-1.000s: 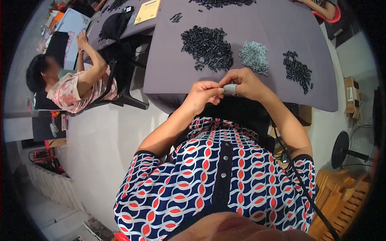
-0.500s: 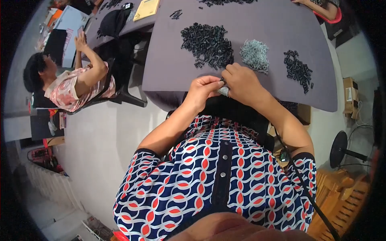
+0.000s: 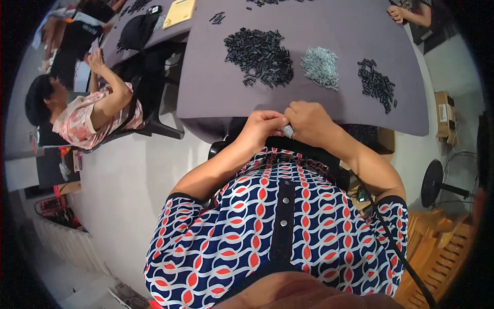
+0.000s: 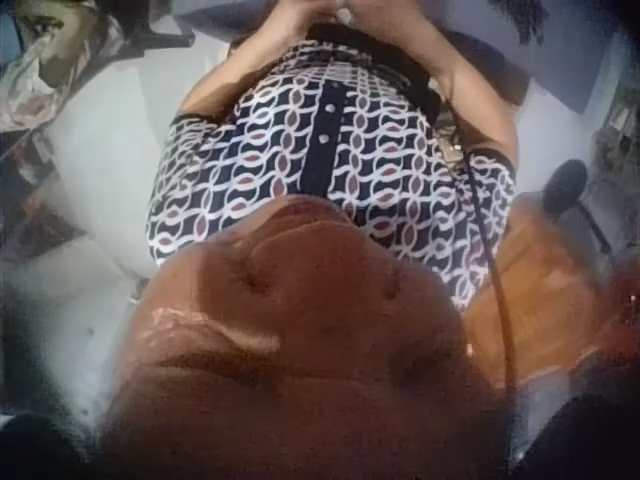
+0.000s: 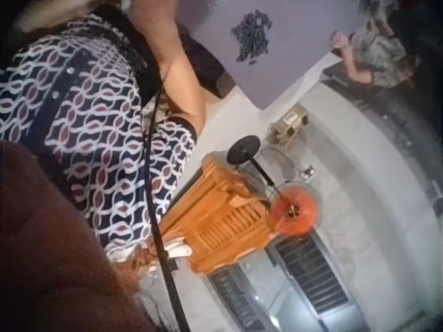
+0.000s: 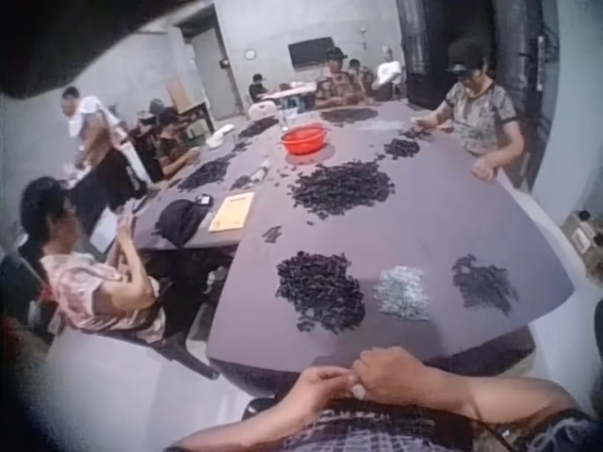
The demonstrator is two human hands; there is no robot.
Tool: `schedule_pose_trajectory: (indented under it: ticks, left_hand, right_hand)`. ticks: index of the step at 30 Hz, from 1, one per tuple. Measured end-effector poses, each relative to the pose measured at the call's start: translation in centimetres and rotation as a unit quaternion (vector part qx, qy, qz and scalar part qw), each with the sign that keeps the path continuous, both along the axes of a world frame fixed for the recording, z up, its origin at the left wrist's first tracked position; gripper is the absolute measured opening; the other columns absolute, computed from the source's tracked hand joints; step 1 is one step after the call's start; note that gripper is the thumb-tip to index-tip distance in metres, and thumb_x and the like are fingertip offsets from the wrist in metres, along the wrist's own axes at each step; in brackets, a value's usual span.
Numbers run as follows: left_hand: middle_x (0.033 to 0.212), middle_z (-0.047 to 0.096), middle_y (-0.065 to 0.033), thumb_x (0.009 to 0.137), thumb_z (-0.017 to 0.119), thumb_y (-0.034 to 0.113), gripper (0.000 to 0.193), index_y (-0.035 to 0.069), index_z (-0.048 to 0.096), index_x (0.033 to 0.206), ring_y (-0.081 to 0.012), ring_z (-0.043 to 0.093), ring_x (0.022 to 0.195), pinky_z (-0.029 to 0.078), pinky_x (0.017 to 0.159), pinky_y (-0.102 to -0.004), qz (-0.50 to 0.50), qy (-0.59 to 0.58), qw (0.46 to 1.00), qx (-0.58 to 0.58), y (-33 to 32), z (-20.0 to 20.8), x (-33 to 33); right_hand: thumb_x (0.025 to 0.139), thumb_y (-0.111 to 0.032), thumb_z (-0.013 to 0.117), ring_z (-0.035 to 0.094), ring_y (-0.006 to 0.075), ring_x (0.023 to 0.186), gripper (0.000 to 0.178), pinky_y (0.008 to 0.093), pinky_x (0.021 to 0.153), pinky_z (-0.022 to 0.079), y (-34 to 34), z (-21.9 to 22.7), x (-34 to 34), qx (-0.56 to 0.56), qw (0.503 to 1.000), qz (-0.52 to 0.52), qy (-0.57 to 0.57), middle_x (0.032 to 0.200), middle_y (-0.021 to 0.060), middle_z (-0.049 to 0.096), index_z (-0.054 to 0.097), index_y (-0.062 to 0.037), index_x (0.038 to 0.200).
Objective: Assembling small plastic components at a workshop table.
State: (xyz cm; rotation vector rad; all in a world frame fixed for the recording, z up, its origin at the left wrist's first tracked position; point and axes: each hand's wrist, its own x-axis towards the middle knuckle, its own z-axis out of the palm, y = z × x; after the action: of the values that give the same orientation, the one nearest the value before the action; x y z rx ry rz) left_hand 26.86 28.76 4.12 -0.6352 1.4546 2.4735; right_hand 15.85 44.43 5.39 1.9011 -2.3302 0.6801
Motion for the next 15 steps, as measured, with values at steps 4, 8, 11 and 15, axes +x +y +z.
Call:
schedule_pose_trajectory:
  ticks: [4, 8, 11, 15]
  left_hand:
    - [0.083, 0.068, -0.0032, 0.093, 0.064, 0.013, 0.017, -0.003, 0.068, 0.095, -0.0083, 0.061, 0.073, 0.050, 0.068, -0.0212, -0.062, -0.022, 0.998, -0.019, 0.8, -0.6, 0.5]
    - [0.081, 0.066, -0.0024, 0.096, 0.061, 0.018, 0.023, -0.004, 0.068, 0.098, -0.0074, 0.058, 0.071, 0.048, 0.067, -0.0229, -0.093, 0.090, 0.969, -0.210, 0.8, -0.1, 0.3]
    - [0.079, 0.064, -0.0004, 0.095, 0.062, 0.020, 0.021, 0.001, 0.068, 0.100, -0.0071, 0.055, 0.071, 0.045, 0.063, -0.0227, 0.068, 0.085, 0.911, -0.399, -2.2, 1.0, -1.4]
    - [0.088, 0.062, -0.0043, 0.087, 0.069, 0.014, 0.019, 0.002, 0.066, 0.102, -0.0128, 0.057, 0.075, 0.048, 0.068, -0.0265, 0.169, 0.175, 0.756, -0.608, -7.3, 0.0, -2.4]
  right_hand:
    - [0.072, -0.025, 0.071, 0.061, 0.0298, 0.070, 0.023, 0.0409, 0.062, 0.050, 1.8, -1.2, 1.3, 0.005, 0.998, -0.006, -0.068, 0.077, 0.0102, 0.058, 0.057, -0.0077, 0.079]
    - [0.077, -0.029, 0.071, 0.060, 0.0320, 0.078, 0.027, 0.0435, 0.066, 0.049, 3.4, -0.1, 0.5, -0.004, 0.997, -0.036, -0.069, 0.077, 0.0115, 0.057, 0.056, -0.0060, 0.078]
    - [0.079, -0.018, 0.067, 0.059, 0.0340, 0.088, 0.019, 0.0448, 0.074, 0.048, 5.4, 0.4, -4.0, -0.135, 0.978, -0.159, -0.027, 0.093, 0.0125, 0.061, 0.062, -0.0042, 0.091]
    - [0.076, -0.005, 0.066, 0.047, 0.0368, 0.124, 0.035, 0.0456, 0.104, 0.038, 10.0, -1.0, -9.2, -0.016, 0.935, -0.335, 0.114, 0.126, 0.0164, 0.055, 0.064, -0.0029, 0.111]
